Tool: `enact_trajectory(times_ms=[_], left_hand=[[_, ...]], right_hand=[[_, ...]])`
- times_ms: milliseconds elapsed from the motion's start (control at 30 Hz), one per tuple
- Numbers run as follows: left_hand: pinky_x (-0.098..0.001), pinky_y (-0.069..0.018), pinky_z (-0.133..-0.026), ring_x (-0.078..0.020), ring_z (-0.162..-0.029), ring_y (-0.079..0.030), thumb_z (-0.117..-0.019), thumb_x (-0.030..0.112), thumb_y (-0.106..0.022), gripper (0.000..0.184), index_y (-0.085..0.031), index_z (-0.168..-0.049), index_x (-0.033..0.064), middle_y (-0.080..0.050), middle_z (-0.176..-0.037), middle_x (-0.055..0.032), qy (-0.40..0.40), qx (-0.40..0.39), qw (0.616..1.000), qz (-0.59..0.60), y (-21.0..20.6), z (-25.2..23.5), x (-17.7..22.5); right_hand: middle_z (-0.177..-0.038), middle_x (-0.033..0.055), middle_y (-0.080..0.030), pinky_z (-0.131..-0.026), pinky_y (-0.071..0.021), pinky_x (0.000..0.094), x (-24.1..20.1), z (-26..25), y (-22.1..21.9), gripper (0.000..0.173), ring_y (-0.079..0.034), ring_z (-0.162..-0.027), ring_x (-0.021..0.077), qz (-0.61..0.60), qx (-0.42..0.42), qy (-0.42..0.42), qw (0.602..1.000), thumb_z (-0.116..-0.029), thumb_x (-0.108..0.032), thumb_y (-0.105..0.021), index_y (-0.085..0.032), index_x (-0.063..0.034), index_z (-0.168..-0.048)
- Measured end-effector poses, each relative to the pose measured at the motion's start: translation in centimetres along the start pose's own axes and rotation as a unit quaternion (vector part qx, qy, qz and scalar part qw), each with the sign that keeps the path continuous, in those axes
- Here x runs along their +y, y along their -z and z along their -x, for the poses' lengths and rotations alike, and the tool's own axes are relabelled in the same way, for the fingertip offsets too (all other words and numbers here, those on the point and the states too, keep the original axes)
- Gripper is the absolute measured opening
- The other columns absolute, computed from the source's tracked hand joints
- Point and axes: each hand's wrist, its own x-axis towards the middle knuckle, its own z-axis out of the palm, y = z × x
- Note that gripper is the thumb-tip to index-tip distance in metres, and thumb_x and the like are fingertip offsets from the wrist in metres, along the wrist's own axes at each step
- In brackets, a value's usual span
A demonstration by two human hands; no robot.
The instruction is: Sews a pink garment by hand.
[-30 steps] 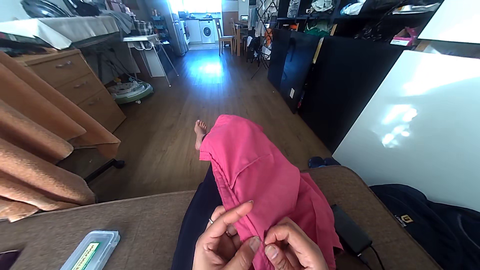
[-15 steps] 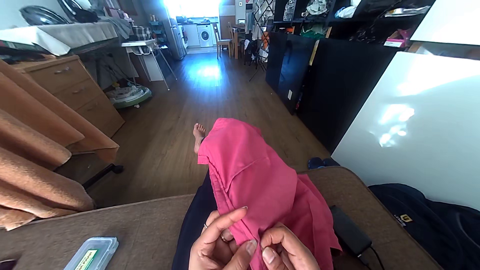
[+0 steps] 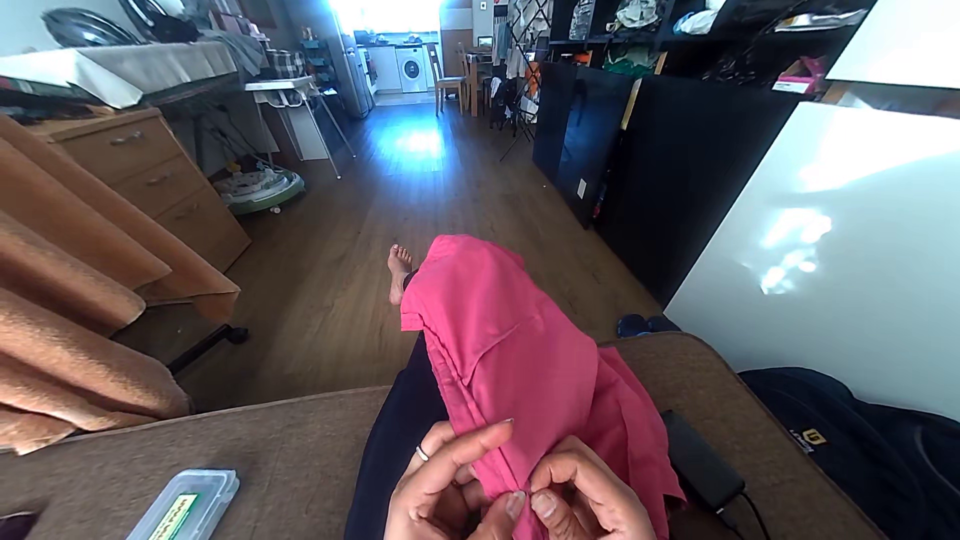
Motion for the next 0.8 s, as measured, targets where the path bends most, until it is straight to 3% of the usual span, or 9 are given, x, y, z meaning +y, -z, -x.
enact_trajectory(times_ms=[267, 567, 800], left_hand=[[-0.0254, -0.0599, -0.091, -0.0070, -0.107, -0.067, -0.0867, -0.008, -0.072, 0.045, -0.072, -0.128, 0.0100, -0.067, -0.122, 0.0019, 0.012, -0.002, 0.999, 0.031, 0.27, -0.06, 0.05], [-0.0239, -0.0611, -0.087, -0.0059, -0.101, -0.069, -0.0838, -0.011, -0.074, 0.046, -0.075, -0.123, 0.0130, -0.070, -0.117, 0.0035, 0.021, 0.042, 0.998, 0.052, -0.26, -0.03, -0.09], [-0.0224, -0.0613, -0.085, -0.0046, -0.099, -0.069, -0.0831, -0.010, -0.075, 0.045, -0.076, -0.122, 0.0137, -0.070, -0.115, 0.0041, 0.006, 0.048, 0.998, 0.032, -0.30, 0.04, -0.14]], right_hand=[[-0.090, 0.0070, -0.060, -0.068, -0.0506, 0.0122, -0.14, -0.16, -0.08, 0.013, -0.059, -0.078, -0.0003, -0.002, -0.010, -0.002, 1.000, -0.0995, -0.008, -0.063, -0.064, 0.0040, -0.094], [-0.090, 0.0037, -0.058, -0.069, -0.0490, 0.0135, 0.06, 0.21, -0.61, 0.014, -0.056, -0.077, -0.0020, -0.058, -0.023, -0.014, 0.998, -0.1038, -0.008, -0.054, -0.060, 0.0027, -0.097], [-0.090, 0.0023, -0.058, -0.065, -0.0493, 0.0135, -0.12, 0.22, -0.67, 0.012, -0.056, -0.073, -0.0026, -0.077, -0.019, -0.026, 0.997, -0.1032, -0.007, -0.054, -0.061, 0.0024, -0.100]])
